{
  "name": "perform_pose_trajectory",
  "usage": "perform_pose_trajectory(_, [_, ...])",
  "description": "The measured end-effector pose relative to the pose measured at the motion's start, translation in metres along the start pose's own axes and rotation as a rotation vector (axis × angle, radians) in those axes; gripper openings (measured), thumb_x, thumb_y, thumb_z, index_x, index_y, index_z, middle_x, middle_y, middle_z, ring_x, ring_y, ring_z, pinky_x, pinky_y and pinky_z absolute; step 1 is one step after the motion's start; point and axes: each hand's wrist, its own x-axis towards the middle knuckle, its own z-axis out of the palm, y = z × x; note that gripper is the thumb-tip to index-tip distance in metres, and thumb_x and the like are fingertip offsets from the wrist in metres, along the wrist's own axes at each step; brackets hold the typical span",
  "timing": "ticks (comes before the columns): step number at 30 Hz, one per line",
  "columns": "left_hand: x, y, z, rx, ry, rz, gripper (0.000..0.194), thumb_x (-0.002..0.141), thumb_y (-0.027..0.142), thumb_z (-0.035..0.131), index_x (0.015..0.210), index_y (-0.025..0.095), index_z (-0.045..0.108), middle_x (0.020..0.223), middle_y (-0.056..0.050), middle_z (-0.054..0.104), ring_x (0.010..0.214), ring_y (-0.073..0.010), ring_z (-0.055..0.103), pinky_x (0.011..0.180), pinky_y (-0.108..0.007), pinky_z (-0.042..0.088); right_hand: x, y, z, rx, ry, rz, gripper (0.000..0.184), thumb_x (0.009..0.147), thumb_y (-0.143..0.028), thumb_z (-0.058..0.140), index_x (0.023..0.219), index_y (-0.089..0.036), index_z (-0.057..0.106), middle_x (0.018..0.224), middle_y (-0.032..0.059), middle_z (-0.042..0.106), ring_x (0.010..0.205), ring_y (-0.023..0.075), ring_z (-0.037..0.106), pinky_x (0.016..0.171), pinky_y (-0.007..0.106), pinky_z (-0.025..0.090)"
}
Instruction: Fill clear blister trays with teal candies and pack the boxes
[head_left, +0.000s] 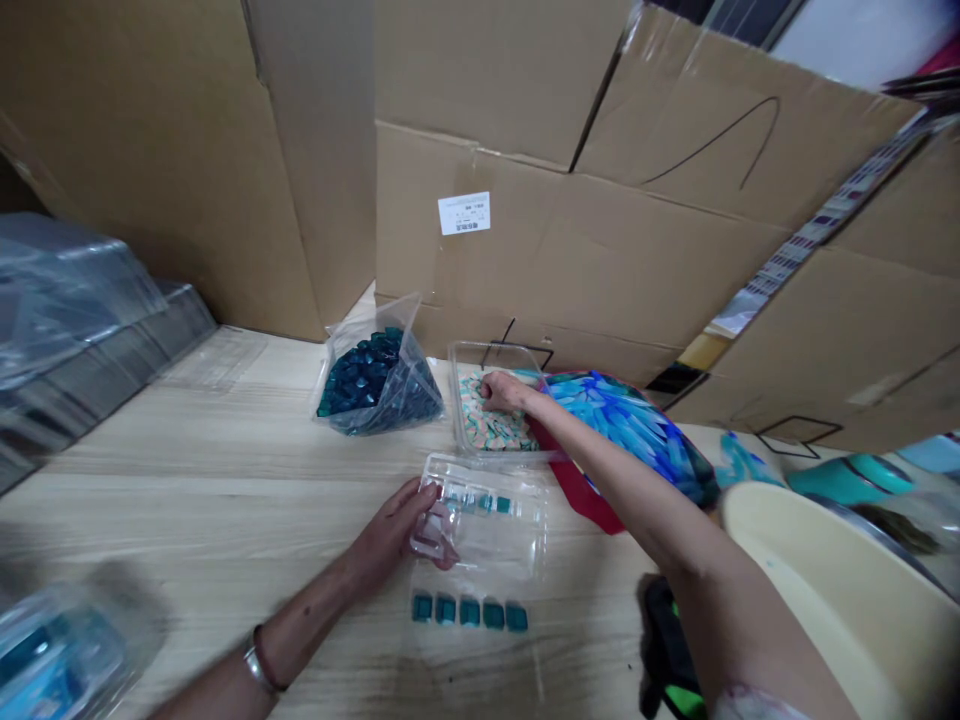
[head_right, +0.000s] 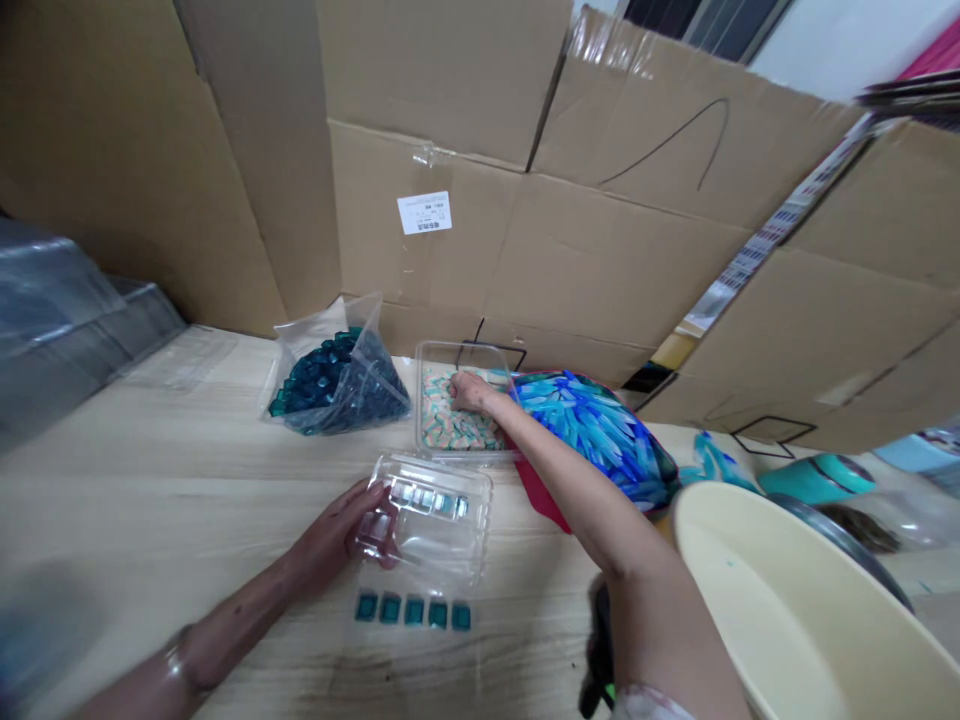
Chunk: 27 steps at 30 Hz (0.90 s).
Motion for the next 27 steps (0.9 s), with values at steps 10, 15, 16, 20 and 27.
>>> perform_pose_trajectory(10, [-0.001, 0.003, 0.002, 0.003, 0.009, -0.015, 0.029, 0.083, 0.045, 0.051, 0.087, 0.016, 0.050, 0.069, -0.002, 0.058, 0.055, -0.0194, 0.063, 0.053, -0.034, 0.051, -0.007, 0.005, 0.002, 0.047, 0.026, -0.171, 0.017, 0.061, -0.010, 0.058, 0.077, -0.014, 0.062, 0.071, -0.0007, 0.060, 0.063, 0.0097, 0.048, 0.056, 0.017, 0.032])
perform_pose_trajectory(15, [-0.001, 0.002, 0.002, 0.007, 0.017, -0.013, 0.029, 0.081, 0.044, 0.054, 0.088, 0.016, 0.051, 0.071, -0.001, 0.058, 0.056, -0.0191, 0.063, 0.053, -0.035, 0.052, -0.009, 0.010, 0.004, 0.070, 0.015, -0.205, 0.016, 0.063, -0.011, 0.058, 0.078, -0.014, 0.063, 0.072, -0.0014, 0.059, 0.064, 0.0093, 0.049, 0.057, 0.017, 0.033])
perform_pose_trajectory(16, [-0.001, 0.002, 0.002, 0.007, 0.020, -0.018, 0.030, 0.081, 0.045, 0.054, 0.089, 0.016, 0.051, 0.072, -0.001, 0.058, 0.056, -0.0190, 0.063, 0.054, -0.035, 0.052, -0.008, 0.011, 0.005, 0.070, 0.016, -0.209, 0.015, 0.063, -0.011, 0.058, 0.077, -0.014, 0.063, 0.072, -0.0012, 0.059, 0.064, 0.0094, 0.049, 0.057, 0.017, 0.033])
perform_pose_trajectory(20, [-0.002, 0.003, 0.003, 0.009, 0.023, -0.024, 0.031, 0.080, 0.046, 0.054, 0.090, 0.017, 0.051, 0.071, -0.001, 0.058, 0.056, -0.0187, 0.063, 0.055, -0.036, 0.053, -0.008, 0.010, 0.008, 0.065, 0.039, -0.209, 0.018, 0.060, -0.014, 0.061, 0.077, -0.014, 0.063, 0.083, 0.0018, 0.061, 0.070, 0.0110, 0.050, 0.060, 0.018, 0.034])
perform_pose_trajectory(27, [-0.002, 0.003, 0.002, 0.010, 0.020, -0.024, 0.032, 0.080, 0.047, 0.054, 0.091, 0.016, 0.051, 0.073, -0.002, 0.059, 0.056, -0.0185, 0.064, 0.055, -0.033, 0.052, -0.012, 0.004, 0.011, 0.071, 0.022, -0.195, 0.016, 0.063, -0.017, 0.060, 0.078, -0.015, 0.061, 0.071, -0.0003, 0.058, 0.062, 0.0104, 0.046, 0.054, 0.018, 0.031])
